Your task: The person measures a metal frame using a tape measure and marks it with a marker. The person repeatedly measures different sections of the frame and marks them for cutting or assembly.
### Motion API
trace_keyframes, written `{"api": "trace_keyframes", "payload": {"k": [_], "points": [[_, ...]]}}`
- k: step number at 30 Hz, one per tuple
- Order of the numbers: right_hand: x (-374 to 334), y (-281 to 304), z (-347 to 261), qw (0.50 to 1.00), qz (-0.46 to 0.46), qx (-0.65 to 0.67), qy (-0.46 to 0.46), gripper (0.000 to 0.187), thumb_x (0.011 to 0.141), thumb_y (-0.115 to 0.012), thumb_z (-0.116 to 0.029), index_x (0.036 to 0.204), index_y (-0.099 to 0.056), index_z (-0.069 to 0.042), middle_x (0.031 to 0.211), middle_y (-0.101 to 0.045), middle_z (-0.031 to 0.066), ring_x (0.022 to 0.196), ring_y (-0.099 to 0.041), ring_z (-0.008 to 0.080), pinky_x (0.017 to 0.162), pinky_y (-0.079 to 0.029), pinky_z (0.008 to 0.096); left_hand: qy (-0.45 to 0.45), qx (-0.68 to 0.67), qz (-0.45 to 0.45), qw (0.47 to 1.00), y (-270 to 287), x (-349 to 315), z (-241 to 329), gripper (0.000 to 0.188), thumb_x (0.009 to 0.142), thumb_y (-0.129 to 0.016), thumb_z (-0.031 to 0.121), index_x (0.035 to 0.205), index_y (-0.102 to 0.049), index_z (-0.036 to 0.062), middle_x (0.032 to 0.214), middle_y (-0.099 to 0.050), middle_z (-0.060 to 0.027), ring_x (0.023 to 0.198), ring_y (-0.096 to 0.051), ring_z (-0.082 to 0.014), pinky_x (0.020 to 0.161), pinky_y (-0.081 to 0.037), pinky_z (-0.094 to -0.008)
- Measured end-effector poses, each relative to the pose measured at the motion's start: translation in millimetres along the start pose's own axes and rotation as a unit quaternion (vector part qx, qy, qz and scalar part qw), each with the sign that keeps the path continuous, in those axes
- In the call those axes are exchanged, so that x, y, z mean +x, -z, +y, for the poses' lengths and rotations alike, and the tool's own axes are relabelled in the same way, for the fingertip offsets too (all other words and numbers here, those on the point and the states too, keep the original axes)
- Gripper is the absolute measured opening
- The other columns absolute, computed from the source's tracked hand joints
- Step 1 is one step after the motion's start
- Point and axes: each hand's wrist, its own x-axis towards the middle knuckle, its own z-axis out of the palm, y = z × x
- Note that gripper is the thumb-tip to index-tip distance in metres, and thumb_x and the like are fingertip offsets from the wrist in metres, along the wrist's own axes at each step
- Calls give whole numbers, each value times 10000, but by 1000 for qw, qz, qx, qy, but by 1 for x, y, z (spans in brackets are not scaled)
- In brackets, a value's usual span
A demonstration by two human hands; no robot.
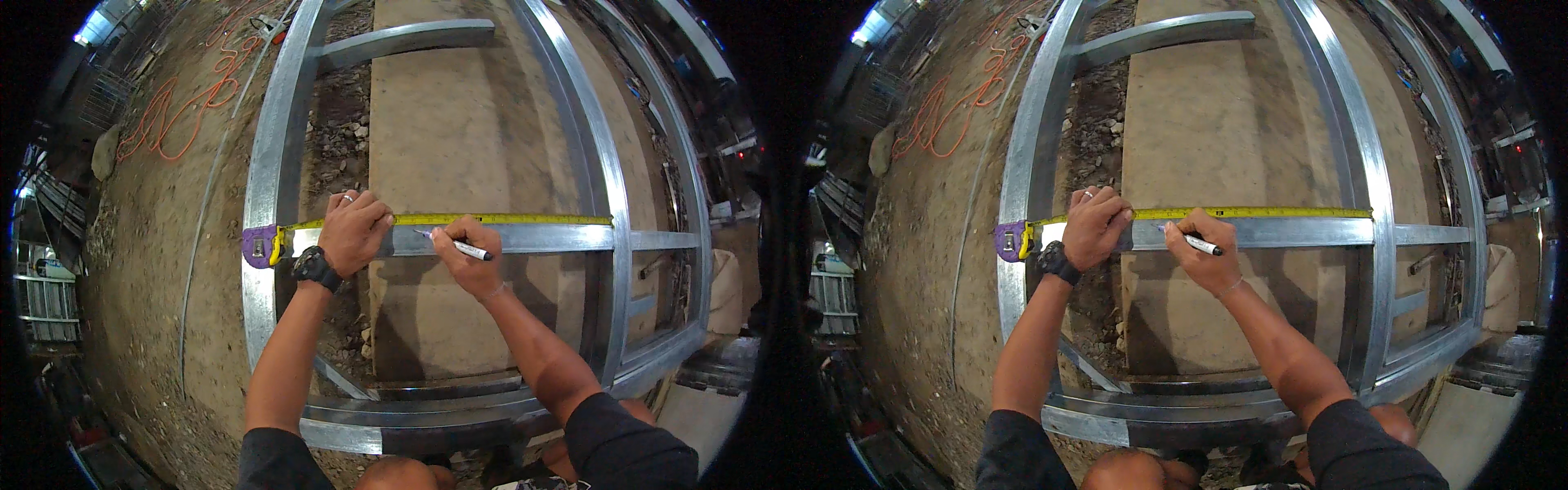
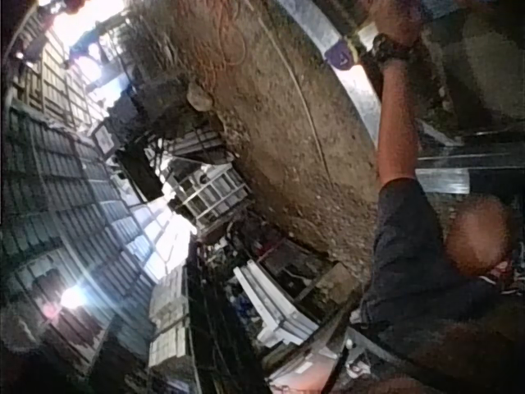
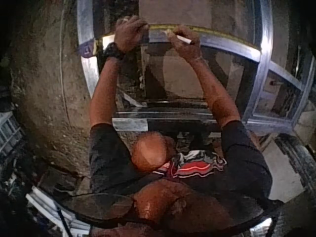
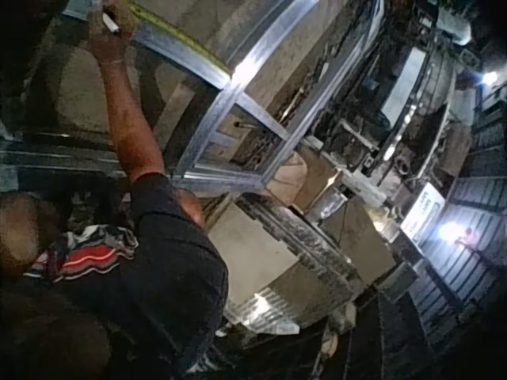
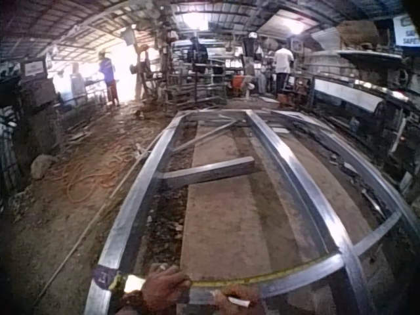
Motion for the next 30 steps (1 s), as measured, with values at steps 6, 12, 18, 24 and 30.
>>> {"api": "trace_keyframes", "payload": {"k": [6,12,18,24,30], "points": [[4,-18,-2,999,-42,-2,6,233,915,-817,-78,781,-630,-43,650,-635,95,536,-599,165,550,-484,336,-5,0,8,1000,1,0,0,79,989,-684,181,972,-721,113,930,-623,-66,983,-617,-310,974,-427,-460],[3,-20,-2,999,-33,-20,24,231,903,-821,-73,778,-629,-47,659,-645,106,536,-616,198,547,-489,351,1,0,2,1000,1,0,2,75,983,-686,176,965,-716,110,928,-624,-67,978,-625,-308,980,-432,-467],[4,-20,-3,999,-30,-28,25,242,902,-821,-74,773,-619,-45,655,-629,112,528,-602,204,544,-487,357,-2,6,4,1000,1,0,1,81,989,-681,176,968,-715,106,933,-625,-67,989,-626,-311,998,-435,-467],[4,-18,-2,998,-41,-30,24,255,899,-818,-73,766,-601,-46,644,-609,113,527,-596,211,542,-481,359,3,-1,0,1000,1,1,2,84,992,-679,180,970,-720,111,942,-635,-68,993,-629,-316,999,-432,-463],[5,-22,-2,998,-28,-33,37,271,892,-816,-68,755,-583,-52,639,-602,114,519,-585,229,534,-472,366,0,6,-3,1000,2,0,0,88,995,-674,181,972,-725,114,944,-640,-65,982,-627,-312,975,-429,-459]]}}
